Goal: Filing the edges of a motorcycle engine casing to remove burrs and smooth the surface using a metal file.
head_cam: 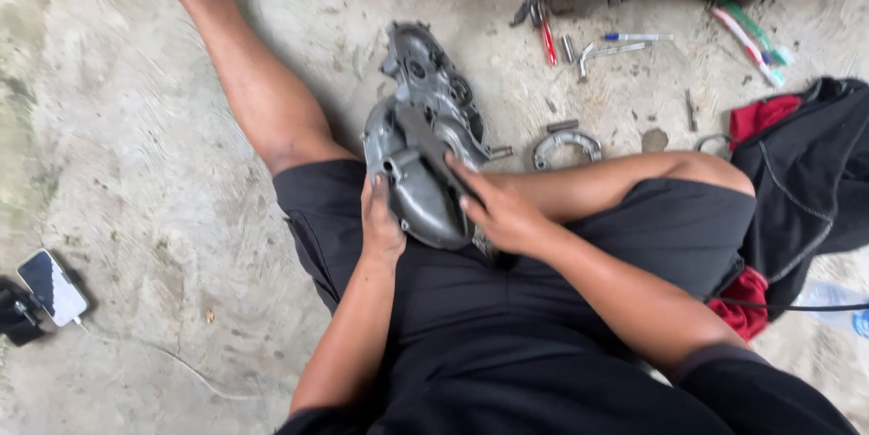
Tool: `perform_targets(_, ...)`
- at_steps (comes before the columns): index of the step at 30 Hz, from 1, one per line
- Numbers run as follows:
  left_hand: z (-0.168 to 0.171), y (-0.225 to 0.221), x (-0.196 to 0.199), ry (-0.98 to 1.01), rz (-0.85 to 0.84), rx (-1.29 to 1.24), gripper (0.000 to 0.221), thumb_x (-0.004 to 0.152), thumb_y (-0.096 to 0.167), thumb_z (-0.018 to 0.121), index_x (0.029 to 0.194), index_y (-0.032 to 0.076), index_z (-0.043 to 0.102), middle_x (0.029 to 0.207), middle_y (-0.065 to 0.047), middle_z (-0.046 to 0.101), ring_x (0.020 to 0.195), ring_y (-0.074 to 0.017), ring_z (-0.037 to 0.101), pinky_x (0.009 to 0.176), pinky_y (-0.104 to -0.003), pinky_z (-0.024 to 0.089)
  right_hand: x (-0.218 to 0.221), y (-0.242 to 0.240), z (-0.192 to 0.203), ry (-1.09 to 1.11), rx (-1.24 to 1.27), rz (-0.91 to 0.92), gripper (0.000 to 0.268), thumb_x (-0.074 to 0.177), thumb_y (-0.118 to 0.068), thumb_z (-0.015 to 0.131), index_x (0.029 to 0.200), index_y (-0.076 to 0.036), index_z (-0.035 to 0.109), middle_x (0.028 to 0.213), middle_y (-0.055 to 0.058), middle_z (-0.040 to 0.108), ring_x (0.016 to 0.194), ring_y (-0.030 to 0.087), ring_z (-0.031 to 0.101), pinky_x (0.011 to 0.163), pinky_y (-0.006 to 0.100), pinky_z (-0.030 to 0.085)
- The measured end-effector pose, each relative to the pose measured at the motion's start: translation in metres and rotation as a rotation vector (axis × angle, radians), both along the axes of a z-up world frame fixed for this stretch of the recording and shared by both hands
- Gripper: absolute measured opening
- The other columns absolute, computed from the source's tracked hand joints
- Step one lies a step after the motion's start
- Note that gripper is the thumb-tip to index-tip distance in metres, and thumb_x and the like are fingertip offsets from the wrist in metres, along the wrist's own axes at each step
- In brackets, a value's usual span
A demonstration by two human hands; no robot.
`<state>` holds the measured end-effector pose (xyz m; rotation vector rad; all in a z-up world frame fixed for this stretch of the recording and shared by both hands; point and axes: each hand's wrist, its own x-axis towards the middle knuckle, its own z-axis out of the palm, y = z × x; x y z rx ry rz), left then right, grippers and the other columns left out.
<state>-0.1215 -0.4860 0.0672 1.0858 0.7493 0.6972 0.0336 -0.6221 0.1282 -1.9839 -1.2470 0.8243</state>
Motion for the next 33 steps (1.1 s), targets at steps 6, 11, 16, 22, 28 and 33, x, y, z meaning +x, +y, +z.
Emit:
perform_targets(6, 0.046, 0.011, -0.03, 0.417, 0.001, 0.178, 0.048, 0.106, 0.031, 0.052, 0.142, -0.001, 0.051, 0.127, -0.023, 0.062, 0.122, -0.0338, 0.058, 0.101, -0.05, 0.05, -0.002, 0.001, 0.001, 0.026, -0.064, 0.101, 0.059, 0.1, -0.024, 0.049, 0.158, -0.027, 0.038, 0.123, 0.021, 0.068, 0.108, 0.043, 0.067, 0.087, 0.053, 0.057)
perform_targets(11, 0.129, 0.037, -0.061, 0.857, -0.298, 0.472, 0.047, 0.103, 0.025, 0.058, 0.138, -0.006, 0.057, 0.114, -0.028, 0.068, 0.111, -0.042, 0.067, 0.084, -0.052, 0.059, -0.005, 0.01, -0.006, 0.053, -0.084, 0.164, 0.059, 0.1, -0.022, 0.049, 0.158, -0.025, 0.039, 0.116, 0.023, 0.069, 0.102, 0.046, 0.068, 0.081, 0.053, 0.058)
perform_targets(16, 0.222, 0.019, -0.052, 0.188, -0.746, 0.617, 0.02, 0.067, 0.012, 0.08, 0.087, 0.012, 0.078, 0.085, -0.003, 0.066, 0.075, -0.0174, 0.065, 0.07, -0.028, 0.053, -0.007, 0.004, -0.02, -0.07, -0.002, 0.206, 0.067, 0.094, -0.016, 0.058, 0.157, -0.018, 0.035, 0.122, 0.016, 0.069, 0.094, 0.036, 0.067, 0.079, 0.043, 0.052)
perform_targets(22, 0.271, -0.007, -0.039, -0.478, -1.317, 0.223, 0.025, 0.101, 0.018, 0.05, 0.095, -0.004, 0.062, 0.094, -0.016, 0.063, 0.084, -0.0364, 0.062, 0.087, -0.047, 0.051, -0.005, 0.007, -0.008, -0.017, -0.116, 0.213, 0.056, 0.1, -0.026, 0.051, 0.155, -0.017, 0.042, 0.113, 0.027, 0.067, 0.1, 0.05, 0.066, 0.08, 0.056, 0.056)
perform_targets(28, 0.213, 0.004, -0.041, -0.666, -1.225, 0.359, 0.029, 0.101, 0.018, 0.052, 0.092, -0.007, 0.065, 0.094, -0.02, 0.064, 0.084, -0.0399, 0.062, 0.093, -0.058, 0.047, -0.002, -0.001, -0.013, -0.023, -0.146, 0.225, 0.059, 0.1, -0.03, 0.048, 0.157, -0.025, 0.038, 0.114, 0.02, 0.066, 0.104, 0.045, 0.066, 0.082, 0.052, 0.056)
perform_targets(33, 0.191, 0.007, -0.041, -0.802, -1.119, 0.448, 0.032, 0.101, 0.018, 0.055, 0.089, -0.009, 0.067, 0.094, -0.023, 0.065, 0.084, -0.0428, 0.061, 0.098, -0.068, 0.043, 0.0, 0.002, -0.012, -0.019, -0.126, 0.229, 0.057, 0.099, -0.03, 0.05, 0.155, -0.022, 0.042, 0.114, 0.022, 0.067, 0.104, 0.046, 0.066, 0.082, 0.053, 0.056)
